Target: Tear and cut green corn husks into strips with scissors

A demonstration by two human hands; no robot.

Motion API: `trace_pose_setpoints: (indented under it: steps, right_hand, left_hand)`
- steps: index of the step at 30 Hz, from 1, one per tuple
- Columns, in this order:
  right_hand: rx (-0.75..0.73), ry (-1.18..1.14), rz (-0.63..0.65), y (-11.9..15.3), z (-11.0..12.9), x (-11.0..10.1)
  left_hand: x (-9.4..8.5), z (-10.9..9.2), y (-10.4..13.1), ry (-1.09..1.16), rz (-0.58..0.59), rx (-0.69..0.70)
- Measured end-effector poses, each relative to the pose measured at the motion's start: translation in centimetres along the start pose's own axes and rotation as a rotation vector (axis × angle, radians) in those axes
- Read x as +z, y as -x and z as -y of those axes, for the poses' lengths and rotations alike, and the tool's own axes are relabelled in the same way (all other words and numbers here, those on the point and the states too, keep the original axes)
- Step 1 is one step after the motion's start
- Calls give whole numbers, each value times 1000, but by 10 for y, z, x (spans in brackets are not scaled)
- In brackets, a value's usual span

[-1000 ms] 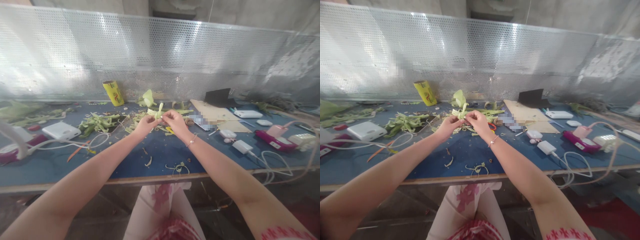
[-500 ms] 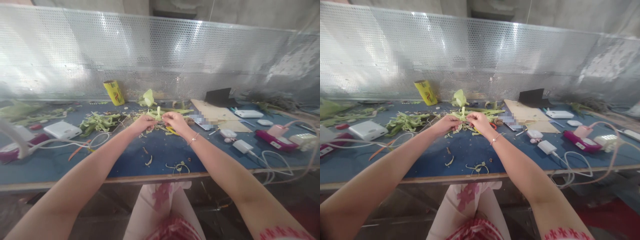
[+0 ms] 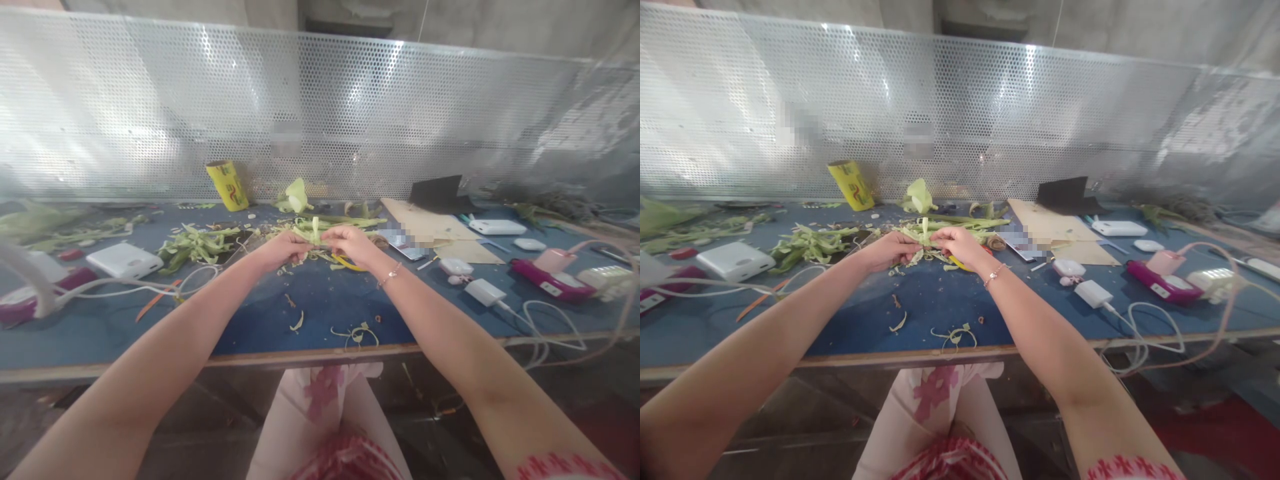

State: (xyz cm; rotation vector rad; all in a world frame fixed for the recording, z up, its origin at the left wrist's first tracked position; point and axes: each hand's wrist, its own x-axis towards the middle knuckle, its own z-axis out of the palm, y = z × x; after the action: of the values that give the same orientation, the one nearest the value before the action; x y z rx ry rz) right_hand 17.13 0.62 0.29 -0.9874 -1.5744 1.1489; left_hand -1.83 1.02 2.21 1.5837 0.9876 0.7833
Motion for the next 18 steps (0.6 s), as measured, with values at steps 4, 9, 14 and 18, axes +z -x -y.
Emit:
trace_pose_setpoints:
  steps: [4,9,14,18]
  right_hand:
    - [29,-7,-3,2,1,0]
    - [-11,-155,37,1,-3,5]
    - [-70,-246,-32,1,0,11]
    - [-64,-317,-104,2,4,13]
  left_hand:
    - [1,3,1,-13,44,32]
    - [7,4,4,-13,62,76]
    - [12,4,6,107,16,119]
    - [19,5,6,311,21,94]
